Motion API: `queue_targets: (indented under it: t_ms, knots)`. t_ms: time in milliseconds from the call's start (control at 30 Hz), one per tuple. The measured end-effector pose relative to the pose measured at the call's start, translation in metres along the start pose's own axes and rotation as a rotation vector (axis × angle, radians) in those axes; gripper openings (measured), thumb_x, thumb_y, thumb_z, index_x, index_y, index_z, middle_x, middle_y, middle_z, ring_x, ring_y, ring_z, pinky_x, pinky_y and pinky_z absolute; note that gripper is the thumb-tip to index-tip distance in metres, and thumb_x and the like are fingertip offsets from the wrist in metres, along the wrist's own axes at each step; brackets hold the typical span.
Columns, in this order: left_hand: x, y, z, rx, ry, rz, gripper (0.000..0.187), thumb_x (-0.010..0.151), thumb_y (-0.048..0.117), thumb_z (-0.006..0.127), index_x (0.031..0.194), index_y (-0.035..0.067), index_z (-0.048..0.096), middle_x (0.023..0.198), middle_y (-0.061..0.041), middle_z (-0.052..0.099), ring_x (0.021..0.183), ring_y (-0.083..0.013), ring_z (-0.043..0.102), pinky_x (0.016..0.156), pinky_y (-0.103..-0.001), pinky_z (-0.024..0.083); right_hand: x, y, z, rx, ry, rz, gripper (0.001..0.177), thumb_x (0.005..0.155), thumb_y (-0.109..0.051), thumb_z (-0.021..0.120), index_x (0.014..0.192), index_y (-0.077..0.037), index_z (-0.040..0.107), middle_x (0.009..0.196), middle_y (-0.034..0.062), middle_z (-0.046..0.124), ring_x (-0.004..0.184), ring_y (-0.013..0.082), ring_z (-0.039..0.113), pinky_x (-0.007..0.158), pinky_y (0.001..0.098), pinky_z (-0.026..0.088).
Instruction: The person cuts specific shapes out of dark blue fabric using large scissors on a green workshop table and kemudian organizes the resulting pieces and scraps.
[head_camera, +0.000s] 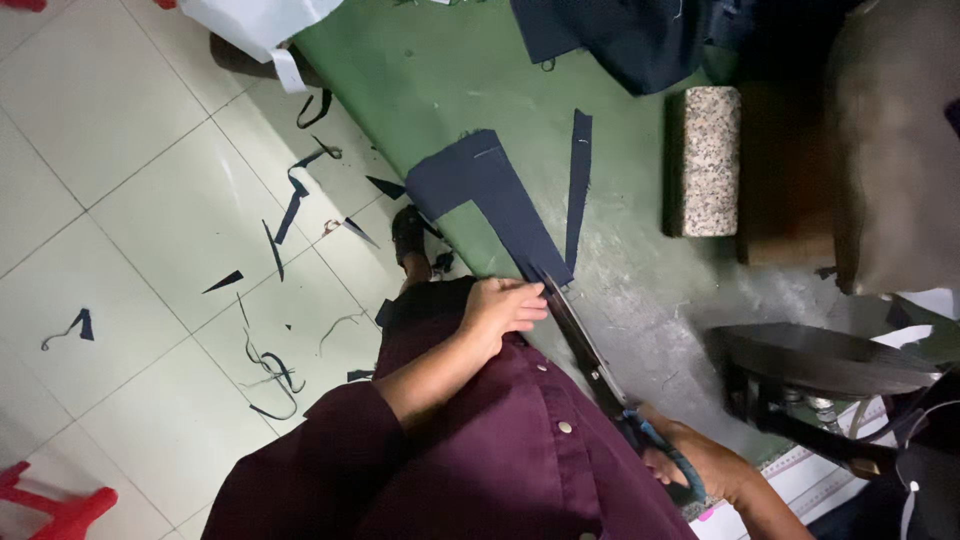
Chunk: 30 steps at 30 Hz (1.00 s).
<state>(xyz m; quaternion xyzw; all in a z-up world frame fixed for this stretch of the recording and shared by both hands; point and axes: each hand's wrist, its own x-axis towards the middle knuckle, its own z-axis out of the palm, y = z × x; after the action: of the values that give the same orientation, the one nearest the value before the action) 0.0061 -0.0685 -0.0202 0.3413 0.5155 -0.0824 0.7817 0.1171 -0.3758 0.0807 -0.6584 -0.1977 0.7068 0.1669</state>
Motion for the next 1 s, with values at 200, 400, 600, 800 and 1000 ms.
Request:
queue_targets:
  t_ms: [200,400,600,800,1000]
  knots:
    - [0.000,0.004,0.002,0.062,0.007,-0.002,0.022,0.089,0.023,0.068,0.097,0.003,0.068,0.098,-0.024,0.079,0.084,-0.0335,0.080,0.064,-0.036,0.060,-0.004,-0.008,-0.006,-0.004,-0.003,0.139,0.008,0.090,-0.020,0.059,0.094,-0.015,0.054,0.071,0.0041,0.061,0.065,0.0141,0.058,0.065,0.0312,0.052]
    - [-0.003,0.006,0.000,0.047,0.004,-0.022,0.018,0.090,0.024,0.070,0.095,0.007,0.067,0.100,-0.024,0.080,0.085,-0.0325,0.080,0.067,-0.036,0.060,0.005,-0.007,-0.006,-0.108,0.034,0.063,0.029,0.089,-0.029,0.059,0.117,-0.021,0.060,0.082,0.0003,0.068,0.066,0.0104,0.065,0.064,0.0292,0.058]
    - [-0.010,0.013,-0.001,0.070,-0.008,-0.005,0.017,0.091,0.021,0.071,0.095,0.005,0.070,0.097,-0.022,0.080,0.083,-0.0313,0.080,0.062,-0.033,0.059,-0.010,-0.059,0.001,0.221,0.146,0.208,0.029,0.086,0.002,0.060,0.113,-0.007,0.068,0.046,0.0127,0.053,0.036,0.0193,0.051,0.038,0.0308,0.045]
    - [-0.010,0.011,-0.005,0.055,-0.053,0.013,0.018,0.090,0.024,0.070,0.093,0.006,0.070,0.099,-0.022,0.080,0.085,-0.0310,0.080,0.065,-0.033,0.059,0.025,0.008,-0.021,-0.085,-0.059,-0.019,0.038,0.095,-0.030,0.061,0.131,-0.019,0.056,0.079,-0.0034,0.059,0.066,0.0070,0.060,0.059,0.0251,0.054]
    - [0.000,0.003,-0.005,0.057,-0.056,0.010,0.019,0.089,0.025,0.072,0.096,0.008,0.069,0.098,-0.022,0.080,0.081,-0.0294,0.080,0.060,-0.031,0.057,0.009,-0.097,-0.014,0.136,0.154,0.186,0.033,0.087,-0.005,0.060,0.118,-0.006,0.071,0.052,0.0102,0.055,0.038,0.0177,0.052,0.041,0.0292,0.043]
